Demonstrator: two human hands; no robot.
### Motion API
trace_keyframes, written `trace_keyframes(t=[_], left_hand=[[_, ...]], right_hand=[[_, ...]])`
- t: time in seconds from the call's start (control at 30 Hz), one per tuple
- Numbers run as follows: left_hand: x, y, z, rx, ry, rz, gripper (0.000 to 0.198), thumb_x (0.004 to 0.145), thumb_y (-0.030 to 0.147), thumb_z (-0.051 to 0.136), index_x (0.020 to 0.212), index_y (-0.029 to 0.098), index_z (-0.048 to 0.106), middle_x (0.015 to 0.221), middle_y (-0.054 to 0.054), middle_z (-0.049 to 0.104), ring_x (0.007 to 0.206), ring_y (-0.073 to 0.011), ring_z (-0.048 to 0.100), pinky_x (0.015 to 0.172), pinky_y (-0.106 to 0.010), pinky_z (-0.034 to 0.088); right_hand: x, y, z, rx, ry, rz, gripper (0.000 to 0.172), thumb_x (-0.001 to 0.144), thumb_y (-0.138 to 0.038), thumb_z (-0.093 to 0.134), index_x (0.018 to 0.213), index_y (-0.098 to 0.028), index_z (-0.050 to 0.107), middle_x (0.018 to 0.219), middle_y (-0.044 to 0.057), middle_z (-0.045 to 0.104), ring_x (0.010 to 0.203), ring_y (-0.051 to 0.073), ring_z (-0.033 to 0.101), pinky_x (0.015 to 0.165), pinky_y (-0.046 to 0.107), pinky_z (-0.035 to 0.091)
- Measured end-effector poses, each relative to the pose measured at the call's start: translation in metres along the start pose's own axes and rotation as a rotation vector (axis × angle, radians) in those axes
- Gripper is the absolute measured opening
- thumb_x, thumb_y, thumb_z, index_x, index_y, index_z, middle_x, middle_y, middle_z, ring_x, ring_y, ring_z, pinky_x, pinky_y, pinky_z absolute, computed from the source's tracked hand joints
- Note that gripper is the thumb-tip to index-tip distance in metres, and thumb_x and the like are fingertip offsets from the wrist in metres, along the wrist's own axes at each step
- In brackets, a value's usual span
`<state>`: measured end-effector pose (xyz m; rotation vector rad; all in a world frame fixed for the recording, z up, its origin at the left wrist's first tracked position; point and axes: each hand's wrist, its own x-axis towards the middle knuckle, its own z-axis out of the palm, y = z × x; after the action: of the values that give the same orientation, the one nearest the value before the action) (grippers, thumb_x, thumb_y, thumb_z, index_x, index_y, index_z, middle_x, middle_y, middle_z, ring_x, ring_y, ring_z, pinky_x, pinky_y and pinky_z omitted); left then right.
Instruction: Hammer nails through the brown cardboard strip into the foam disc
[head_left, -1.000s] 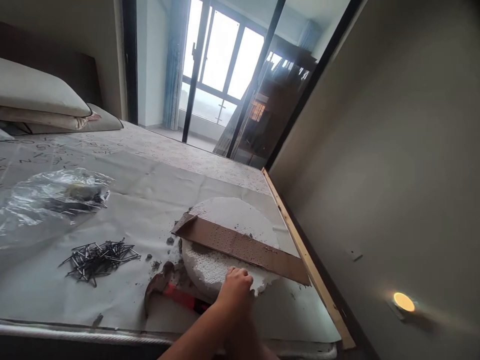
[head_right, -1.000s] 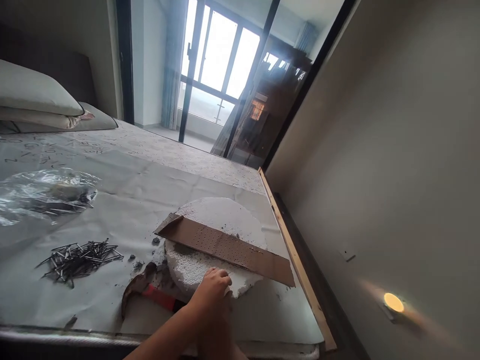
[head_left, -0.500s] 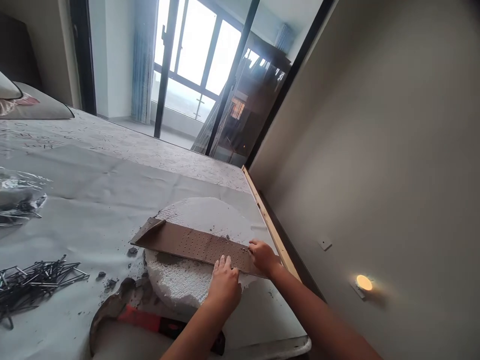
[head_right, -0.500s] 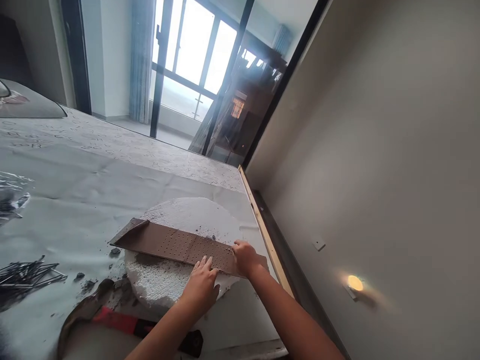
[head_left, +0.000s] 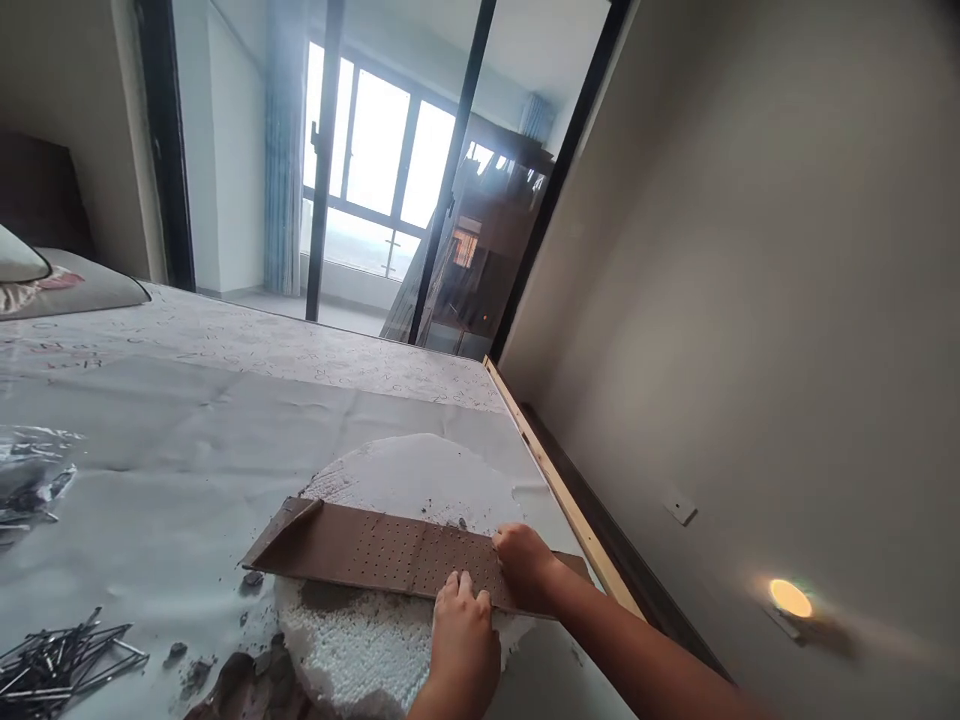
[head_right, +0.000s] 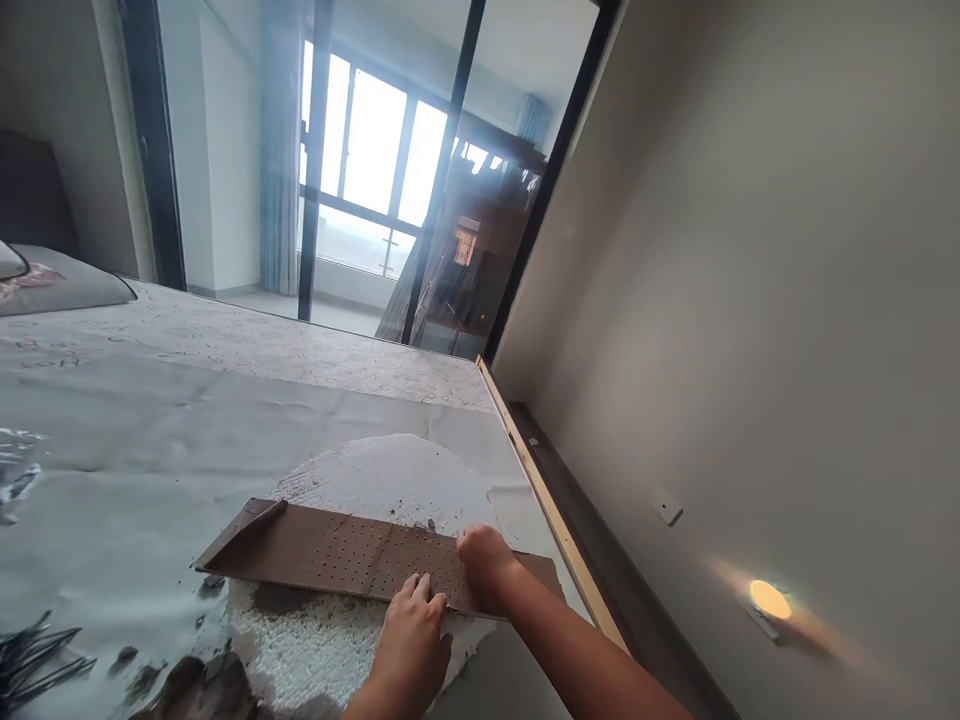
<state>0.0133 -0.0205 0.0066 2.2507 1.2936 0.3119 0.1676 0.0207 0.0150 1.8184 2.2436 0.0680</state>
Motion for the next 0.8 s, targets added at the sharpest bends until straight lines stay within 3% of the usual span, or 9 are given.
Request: trace_keyframes(t=[0.17, 0.4, 0.6, 0.7, 0.77, 0.8], left_hand=[[0.0, -0.002, -0.002, 0.053, -0.01, 0.001, 0.045, 0.064, 0.013, 0.047, 0.105, 0.01, 0.066, 0.134, -0.017, 0.047, 0.129, -0.033, 0.034, 0.106, -0.046, 0.025], [0.002, 0.0, -0.005, 0.116, -0.001, -0.003, 0.038, 0.067, 0.016, 0.048, 0.1, 0.013, 0.067, 0.129, -0.016, 0.052, 0.126, -0.032, 0.038, 0.103, -0.044, 0.03], [0.006, -0.001, -0.007, 0.106, 0.021, 0.028, 0.04, 0.069, 0.017, 0.046, 0.104, 0.01, 0.065, 0.124, -0.016, 0.056, 0.123, -0.0307, 0.041, 0.104, -0.041, 0.029], [0.01, -0.003, -0.009, -0.115, 0.171, 0.033, 0.048, 0.074, 0.021, 0.043, 0.119, 0.01, 0.054, 0.129, -0.016, 0.051, 0.124, -0.0279, 0.041, 0.105, -0.04, 0.029], [0.015, -0.003, -0.008, -0.432, 0.233, 0.054, 0.049, 0.075, 0.028, 0.044, 0.122, 0.014, 0.049, 0.127, -0.015, 0.053, 0.121, -0.0264, 0.045, 0.1, -0.038, 0.035], [0.018, -0.003, -0.006, -0.629, 0.203, 0.051, 0.048, 0.073, 0.033, 0.047, 0.118, 0.016, 0.05, 0.119, -0.015, 0.057, 0.113, -0.0262, 0.051, 0.093, -0.037, 0.041]], right_hand=[[0.008, 0.007, -0.008, 0.069, 0.063, 0.08, 0.018, 0.075, -0.01, 0.05, 0.087, -0.009, 0.064, 0.091, 0.015, 0.066, 0.078, 0.02, 0.063, 0.067, 0.027, 0.045], [0.011, 0.015, -0.019, 0.115, 0.054, 0.057, 0.019, 0.07, -0.014, 0.057, 0.086, -0.009, 0.066, 0.09, 0.016, 0.068, 0.078, 0.022, 0.063, 0.063, 0.026, 0.045], [0.011, 0.032, -0.057, 0.161, 0.123, 0.017, 0.024, 0.069, -0.014, 0.053, 0.084, -0.006, 0.069, 0.086, 0.019, 0.069, 0.075, 0.023, 0.062, 0.062, 0.028, 0.043], [-0.002, 0.027, -0.082, 0.219, 0.115, -0.076, 0.024, 0.068, -0.015, 0.053, 0.082, -0.008, 0.071, 0.078, 0.012, 0.071, 0.066, 0.017, 0.058, 0.056, 0.024, 0.039], [-0.014, 0.013, -0.092, 0.265, 0.075, -0.167, 0.022, 0.067, -0.019, 0.056, 0.08, -0.012, 0.072, 0.072, 0.006, 0.07, 0.059, 0.012, 0.054, 0.051, 0.021, 0.036], [-0.019, 0.005, -0.095, 0.285, 0.043, -0.21, 0.021, 0.065, -0.021, 0.058, 0.078, -0.013, 0.072, 0.068, 0.003, 0.069, 0.055, 0.01, 0.052, 0.048, 0.019, 0.034]])
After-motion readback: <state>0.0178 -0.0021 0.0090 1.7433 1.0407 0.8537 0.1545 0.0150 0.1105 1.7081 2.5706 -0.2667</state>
